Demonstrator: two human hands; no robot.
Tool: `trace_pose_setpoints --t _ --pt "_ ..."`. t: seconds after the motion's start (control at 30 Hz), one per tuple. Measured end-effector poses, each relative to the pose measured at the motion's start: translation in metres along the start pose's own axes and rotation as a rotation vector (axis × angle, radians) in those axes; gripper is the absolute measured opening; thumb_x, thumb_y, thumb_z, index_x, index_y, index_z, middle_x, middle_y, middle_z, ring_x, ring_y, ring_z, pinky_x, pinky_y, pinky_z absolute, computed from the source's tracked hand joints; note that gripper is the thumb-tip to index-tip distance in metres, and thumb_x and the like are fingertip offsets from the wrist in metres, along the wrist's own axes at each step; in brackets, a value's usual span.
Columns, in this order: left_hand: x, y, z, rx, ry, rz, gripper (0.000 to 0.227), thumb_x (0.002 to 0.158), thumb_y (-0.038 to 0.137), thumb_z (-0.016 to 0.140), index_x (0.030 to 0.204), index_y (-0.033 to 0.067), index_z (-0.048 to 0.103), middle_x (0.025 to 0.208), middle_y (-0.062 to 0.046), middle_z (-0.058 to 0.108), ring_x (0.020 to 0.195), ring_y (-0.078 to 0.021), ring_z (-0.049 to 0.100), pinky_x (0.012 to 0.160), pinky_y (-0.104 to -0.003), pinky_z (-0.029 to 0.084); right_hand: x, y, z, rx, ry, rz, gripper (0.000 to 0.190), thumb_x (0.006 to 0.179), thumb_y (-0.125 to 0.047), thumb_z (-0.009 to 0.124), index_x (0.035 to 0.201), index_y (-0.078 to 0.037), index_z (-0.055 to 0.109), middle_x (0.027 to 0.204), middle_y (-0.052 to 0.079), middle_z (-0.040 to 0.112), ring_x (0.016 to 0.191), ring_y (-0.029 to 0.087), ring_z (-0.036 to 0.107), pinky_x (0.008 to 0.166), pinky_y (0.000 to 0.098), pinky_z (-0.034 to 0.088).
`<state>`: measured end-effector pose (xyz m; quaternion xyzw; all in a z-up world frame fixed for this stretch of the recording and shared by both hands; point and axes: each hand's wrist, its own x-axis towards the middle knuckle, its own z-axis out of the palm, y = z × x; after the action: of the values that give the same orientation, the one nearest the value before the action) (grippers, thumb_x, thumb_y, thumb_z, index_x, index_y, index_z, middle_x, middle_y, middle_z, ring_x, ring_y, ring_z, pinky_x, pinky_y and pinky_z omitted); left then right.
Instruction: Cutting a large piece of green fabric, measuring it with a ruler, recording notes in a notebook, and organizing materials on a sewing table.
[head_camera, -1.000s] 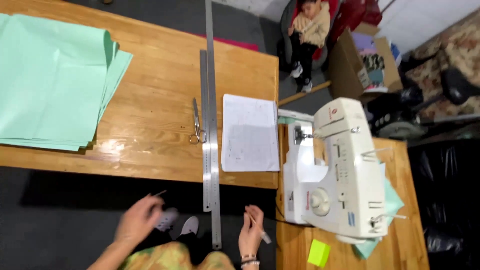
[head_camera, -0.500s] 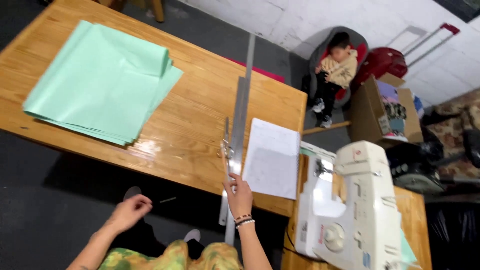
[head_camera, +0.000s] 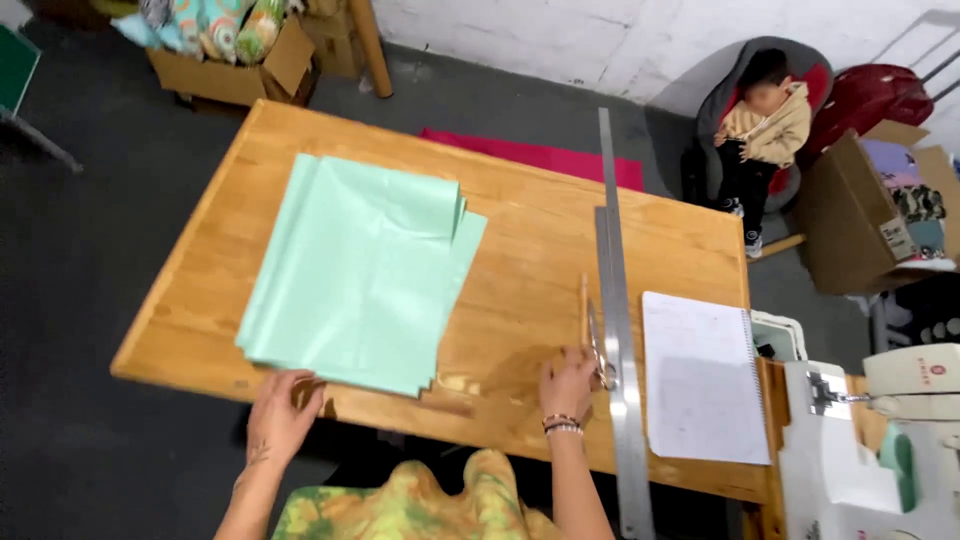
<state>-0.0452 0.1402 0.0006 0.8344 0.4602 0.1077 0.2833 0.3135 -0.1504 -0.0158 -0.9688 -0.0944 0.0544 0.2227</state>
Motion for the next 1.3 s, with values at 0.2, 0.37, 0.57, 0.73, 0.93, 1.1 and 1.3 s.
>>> trace_pose_setpoints --t 0.2,0.37,0.57,0.73,0.93,1.1,1.3 --pt "0.062 -0.063 0.004 0.432 0.098 0.243 0.091 0.065 0.062 0.082 0.145 0.0305 0.053 0.156 -0.015 0.039 0.136 -0.0415 0.043 0.103 -0.056 0.044 -0.044 -0.068 0.060 0.376 -0.274 -0.072 0.019 0.091 -0.029 0.071 0.104 -0.016 0.074 0.107 0.004 0.072 0.087 0.019 0.076 0.079 0.0326 0.062" --pt "0.081 -0.044 -0.010 0.471 0.025 0.137 0.083 0.058 0.053 0.090 0.134 0.0401 0.058 0.156 -0.008 0.040 0.137 -0.0363 0.042 0.097 -0.053 0.045 -0.064 -0.124 0.061 0.225 -0.697 -0.046 0.036 0.094 -0.054 0.061 0.087 -0.019 0.068 0.088 -0.003 0.074 0.081 0.015 0.068 0.078 0.0337 0.053" --pt "0.082 -0.049 -0.002 0.308 0.079 0.304 0.074 0.060 0.038 0.087 0.130 0.0442 0.063 0.162 -0.012 0.036 0.153 -0.0381 0.028 0.114 -0.059 0.032 -0.061 -0.139 0.066 0.244 -0.961 0.034 0.049 0.098 -0.051 0.063 0.067 -0.013 0.069 0.067 0.001 0.075 0.058 0.007 0.067 0.064 0.0242 0.053" --pt "0.078 -0.044 -0.002 0.236 0.090 0.453 0.066 0.068 0.048 0.080 0.132 0.0440 0.065 0.163 -0.008 0.038 0.157 -0.0350 0.023 0.123 -0.064 0.017 -0.066 -0.150 0.048 0.310 -0.918 0.097 0.041 0.102 -0.041 0.061 0.072 -0.014 0.059 0.072 0.005 0.076 0.059 0.011 0.067 0.060 0.0276 0.051" --pt "0.088 -0.010 -0.002 0.390 -0.056 0.412 0.115 0.053 0.105 0.059 0.149 0.0424 0.047 0.165 -0.012 0.028 0.156 -0.0373 0.014 0.120 -0.070 0.003 -0.079 -0.202 -0.011 0.166 -0.555 -0.180 0.051 0.106 -0.039 0.059 0.061 -0.017 0.045 0.050 -0.005 0.043 0.049 0.014 0.044 0.054 0.0323 0.034" --pt "0.098 0.008 0.011 0.312 -0.020 0.697 0.096 0.082 0.074 0.066 0.161 0.0323 0.031 0.164 -0.005 0.034 0.152 -0.0274 0.027 0.121 -0.062 0.013 -0.096 -0.238 -0.036 0.502 -0.536 -0.396 0.037 0.106 -0.038 0.055 0.078 -0.015 0.065 0.063 -0.005 0.059 0.052 0.007 0.047 0.050 0.0227 0.039" --pt "0.110 0.006 0.000 -0.526 -0.074 0.157 0.079 0.076 -0.023 0.046 0.140 0.0196 0.064 0.142 -0.004 0.065 0.138 -0.0220 0.053 0.132 -0.042 0.016 -0.098 -0.238 -0.050 0.680 -0.553 -0.558 0.034 0.104 -0.031 0.055 0.079 -0.010 0.067 0.072 0.001 0.069 0.069 0.013 0.069 0.064 0.0265 0.054"
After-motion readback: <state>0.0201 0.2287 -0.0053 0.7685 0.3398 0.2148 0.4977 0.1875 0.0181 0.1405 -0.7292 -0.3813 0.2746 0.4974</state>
